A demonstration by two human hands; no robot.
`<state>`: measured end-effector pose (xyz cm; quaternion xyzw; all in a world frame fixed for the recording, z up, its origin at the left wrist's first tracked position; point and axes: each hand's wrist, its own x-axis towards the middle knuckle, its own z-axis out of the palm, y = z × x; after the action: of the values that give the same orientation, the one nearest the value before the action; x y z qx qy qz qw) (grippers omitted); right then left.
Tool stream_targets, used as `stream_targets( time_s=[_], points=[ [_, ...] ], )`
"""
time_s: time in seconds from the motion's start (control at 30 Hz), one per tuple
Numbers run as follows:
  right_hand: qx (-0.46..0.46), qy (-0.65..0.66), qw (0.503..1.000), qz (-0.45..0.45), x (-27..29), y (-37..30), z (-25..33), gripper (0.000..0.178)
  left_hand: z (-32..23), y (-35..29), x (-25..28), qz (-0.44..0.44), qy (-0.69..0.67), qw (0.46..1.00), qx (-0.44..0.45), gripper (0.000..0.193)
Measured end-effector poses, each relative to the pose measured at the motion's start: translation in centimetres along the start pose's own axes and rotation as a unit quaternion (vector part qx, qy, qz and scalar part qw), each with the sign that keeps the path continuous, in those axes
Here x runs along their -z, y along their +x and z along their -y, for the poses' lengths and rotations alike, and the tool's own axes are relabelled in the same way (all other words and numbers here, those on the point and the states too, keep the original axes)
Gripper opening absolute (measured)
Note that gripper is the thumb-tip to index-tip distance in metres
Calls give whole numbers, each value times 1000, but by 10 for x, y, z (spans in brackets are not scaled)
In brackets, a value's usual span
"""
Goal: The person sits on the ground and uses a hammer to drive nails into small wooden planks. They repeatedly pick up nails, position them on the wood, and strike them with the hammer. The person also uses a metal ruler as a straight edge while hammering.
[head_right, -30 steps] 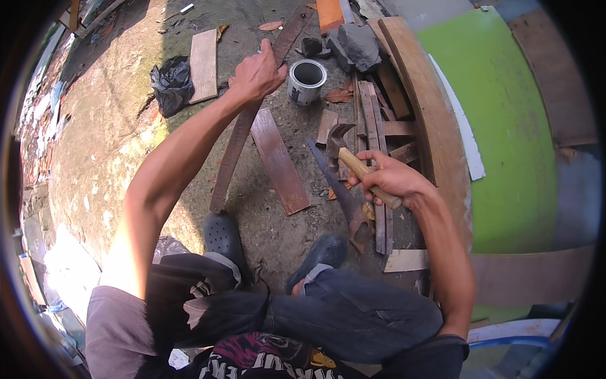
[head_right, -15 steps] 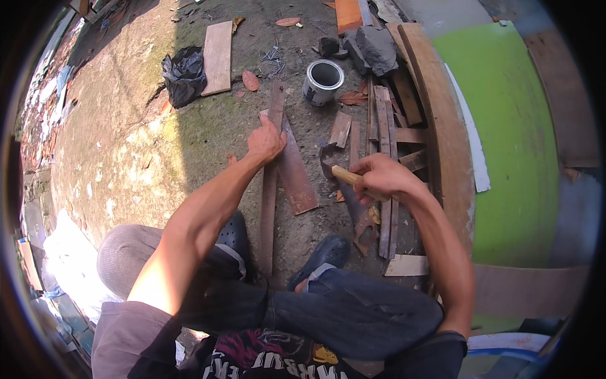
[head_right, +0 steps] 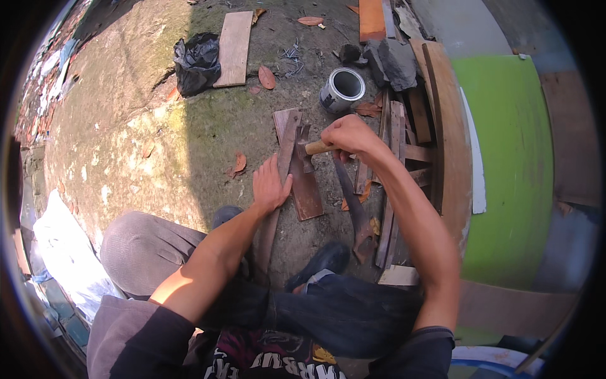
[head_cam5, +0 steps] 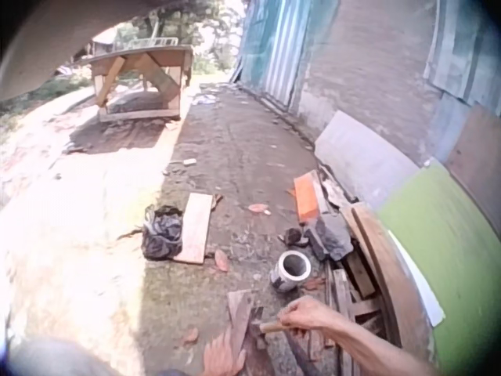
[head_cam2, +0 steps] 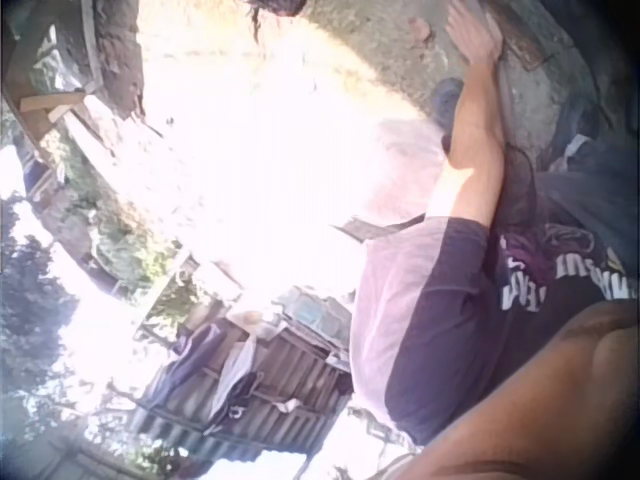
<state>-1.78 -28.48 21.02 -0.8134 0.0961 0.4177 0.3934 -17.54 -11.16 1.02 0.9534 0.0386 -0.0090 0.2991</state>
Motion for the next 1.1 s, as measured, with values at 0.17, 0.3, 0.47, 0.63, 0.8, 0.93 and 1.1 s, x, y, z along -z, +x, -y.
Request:
stream_targets(
  time_s=[0.17,0.3,0.47,0.63,0.8,0.93,1.1],
  points=[
    [-50,8,999,9,11,51,44,15,2,-2,-8,-26,-27,999,6,79],
    [-73,7,997,10,17,84,84,13,3,-1,-4,1,-27,1000,12,78],
    [-27,36,998,-33,7,114,95,15,1,3,-2,27,-49,998,19,75],
    [41,-13,999,-30,6,114,93,17,6,1,-6,14,-81,996,16,75],
    [101,-63,993,2,13,114,93,18,5,-1,-12,18,-134,991,19,75],
    [153,-59,985,-63,27,117,82,19,0,-2,-15,32,-184,982,31,74],
    [195,22,968,-155,-2,92,80,21,-1,-2,-16,19,-195,979,60,74]
  ],
)
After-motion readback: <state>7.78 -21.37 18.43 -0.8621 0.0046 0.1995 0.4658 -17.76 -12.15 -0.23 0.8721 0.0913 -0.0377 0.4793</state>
